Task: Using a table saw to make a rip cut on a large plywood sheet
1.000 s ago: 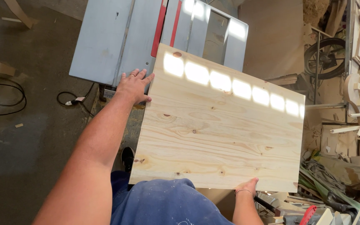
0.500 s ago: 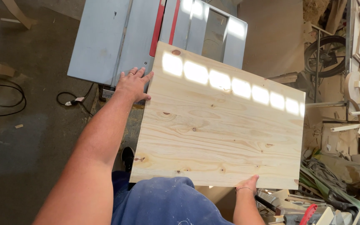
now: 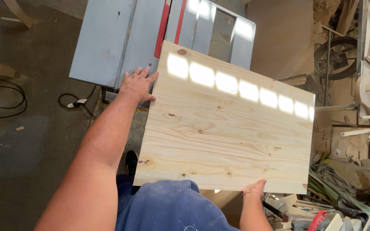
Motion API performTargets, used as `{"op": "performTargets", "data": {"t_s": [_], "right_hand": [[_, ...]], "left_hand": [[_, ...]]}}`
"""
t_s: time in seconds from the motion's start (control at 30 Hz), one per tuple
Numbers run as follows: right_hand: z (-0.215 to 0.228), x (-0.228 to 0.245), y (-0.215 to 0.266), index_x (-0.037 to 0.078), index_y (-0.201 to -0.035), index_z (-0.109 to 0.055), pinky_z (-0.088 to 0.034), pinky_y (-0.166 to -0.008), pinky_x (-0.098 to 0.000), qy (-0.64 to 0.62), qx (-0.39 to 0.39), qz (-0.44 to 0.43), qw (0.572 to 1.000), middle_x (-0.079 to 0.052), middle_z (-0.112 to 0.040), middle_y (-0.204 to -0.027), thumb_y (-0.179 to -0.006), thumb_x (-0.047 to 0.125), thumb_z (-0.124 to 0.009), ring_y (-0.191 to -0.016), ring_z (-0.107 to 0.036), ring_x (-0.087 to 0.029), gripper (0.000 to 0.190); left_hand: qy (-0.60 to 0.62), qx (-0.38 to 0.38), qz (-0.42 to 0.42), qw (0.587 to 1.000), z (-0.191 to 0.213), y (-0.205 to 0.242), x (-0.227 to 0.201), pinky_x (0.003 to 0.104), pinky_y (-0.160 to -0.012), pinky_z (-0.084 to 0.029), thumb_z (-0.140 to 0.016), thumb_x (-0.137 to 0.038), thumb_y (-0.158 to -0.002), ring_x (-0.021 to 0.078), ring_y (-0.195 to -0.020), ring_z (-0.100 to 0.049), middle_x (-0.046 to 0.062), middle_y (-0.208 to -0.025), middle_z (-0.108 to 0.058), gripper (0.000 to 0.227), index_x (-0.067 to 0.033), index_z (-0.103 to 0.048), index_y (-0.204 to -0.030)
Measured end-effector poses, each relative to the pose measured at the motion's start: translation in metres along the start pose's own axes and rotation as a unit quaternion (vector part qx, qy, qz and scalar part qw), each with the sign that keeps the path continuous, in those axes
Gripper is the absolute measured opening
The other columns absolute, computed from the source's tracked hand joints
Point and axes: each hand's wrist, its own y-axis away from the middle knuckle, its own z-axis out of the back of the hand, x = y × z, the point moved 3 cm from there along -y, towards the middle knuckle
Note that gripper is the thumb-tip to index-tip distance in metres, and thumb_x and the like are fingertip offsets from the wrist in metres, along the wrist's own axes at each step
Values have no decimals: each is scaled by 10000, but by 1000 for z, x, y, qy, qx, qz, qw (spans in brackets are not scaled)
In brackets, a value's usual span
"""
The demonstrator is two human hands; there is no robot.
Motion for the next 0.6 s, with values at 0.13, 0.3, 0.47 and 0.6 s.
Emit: {"op": "performTargets", "data": {"t_s": [0.13, 0.3, 0.47, 0.6], "right_hand": [[-2, 1, 4, 224, -1236, -644, -548, -971, -361, 1, -3, 0, 1000, 67, -657, -1316, -709, 763, -751, -1136, -653, -197, 762], [-5, 3, 8, 221, -1230, -646, -550, -963, -361, 2, -5, 2, 1000, 65, -658, -1309, -706, 760, -754, -1128, -654, -197, 759], [-7, 3, 11, 218, -1226, -648, -552, -957, -361, 4, -6, 3, 1000, 63, -659, -1304, -704, 757, -755, -1123, -654, -198, 758], [-9, 5, 15, 216, -1221, -650, -553, -952, -362, 8, -6, 8, 1000, 61, -660, -1299, -702, 755, -757, -1117, -655, -198, 756]], "left_hand": [[-3, 0, 0, 1000, -1, -6, 1, 645, -1213, -254, -726, -654, -820, 273, -1574, -214, -29, -1714, -235, 1001, -471, -171, -1633], [5, 1, 1, 1000, 5, -4, 0, 652, -1210, -255, -730, -639, -828, 284, -1574, -209, -18, -1714, -235, 985, -449, -197, -1634], [6, 3, 1, 1000, 8, -3, -1, 660, -1206, -257, -731, -645, -825, 287, -1573, -207, -19, -1715, -229, 983, -440, -210, -1633], [13, 2, -3, 1000, 14, 1, -2, 660, -1206, -254, -734, -630, -831, 294, -1569, -214, -9, -1709, -241, 986, -427, -207, -1640]]}}
